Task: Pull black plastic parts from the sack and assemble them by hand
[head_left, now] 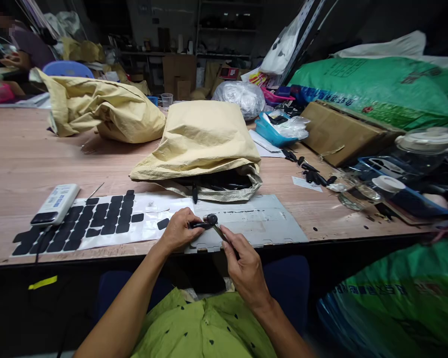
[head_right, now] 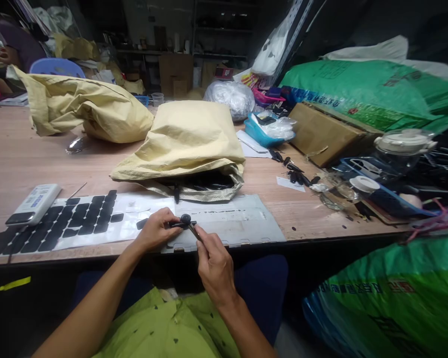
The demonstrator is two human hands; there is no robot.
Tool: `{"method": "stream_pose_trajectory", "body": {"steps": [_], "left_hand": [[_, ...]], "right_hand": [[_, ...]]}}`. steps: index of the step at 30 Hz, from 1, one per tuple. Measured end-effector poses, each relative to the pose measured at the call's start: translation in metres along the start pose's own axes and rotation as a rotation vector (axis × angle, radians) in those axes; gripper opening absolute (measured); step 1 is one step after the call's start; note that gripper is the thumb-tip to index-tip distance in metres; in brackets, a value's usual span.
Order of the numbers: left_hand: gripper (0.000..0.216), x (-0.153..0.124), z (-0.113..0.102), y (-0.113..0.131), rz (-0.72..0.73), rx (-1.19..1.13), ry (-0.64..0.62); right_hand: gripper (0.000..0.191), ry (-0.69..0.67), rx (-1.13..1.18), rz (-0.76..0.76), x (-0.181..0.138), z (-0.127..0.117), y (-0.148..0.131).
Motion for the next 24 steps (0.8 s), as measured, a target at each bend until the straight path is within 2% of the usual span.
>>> {"method": "stream_pose_trajectory", "body": {"steps": [7, 12, 15, 20, 24], "left_hand": [[0.024, 0.000, 0.001, -0.001, 0.013, -0.064, -0.068], [0.013, 0.002, 0.003, 0.000, 0.012, -0.115, -0.125], [0.015, 0.002, 0.002, 0.001, 0.000, -0.128, -0.127], [0.019, 0.002, 0.002, -0.002, -0.019, -0.123, -0.124], [0.017, 0.002, 0.002, -0.002, -0.024, -0.129, -0.117]], "right_hand": [[0.041, 0.014, -0.083, -0.057, -0.004, 0.003, -0.007], [0.043, 0.001, -0.160, -0.108, -0.010, 0.010, -0.009], [0.043, -0.009, -0.173, -0.094, -0.010, 0.011, -0.006], [0.044, 0.068, -0.127, -0.076, -0.007, -0.002, -0.004], [0.042, 0.011, -0.151, -0.062, -0.011, 0.001, 0.003]]}}
Point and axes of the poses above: each hand's wrist, its own x-axis towards the middle knuckle, its own z-axis out of the palm, y = z × x, the point moved 8 cm from there along x, towards the middle knuckle, and after that the axes turned 9 degrees about -x, right-handed, at the moved point
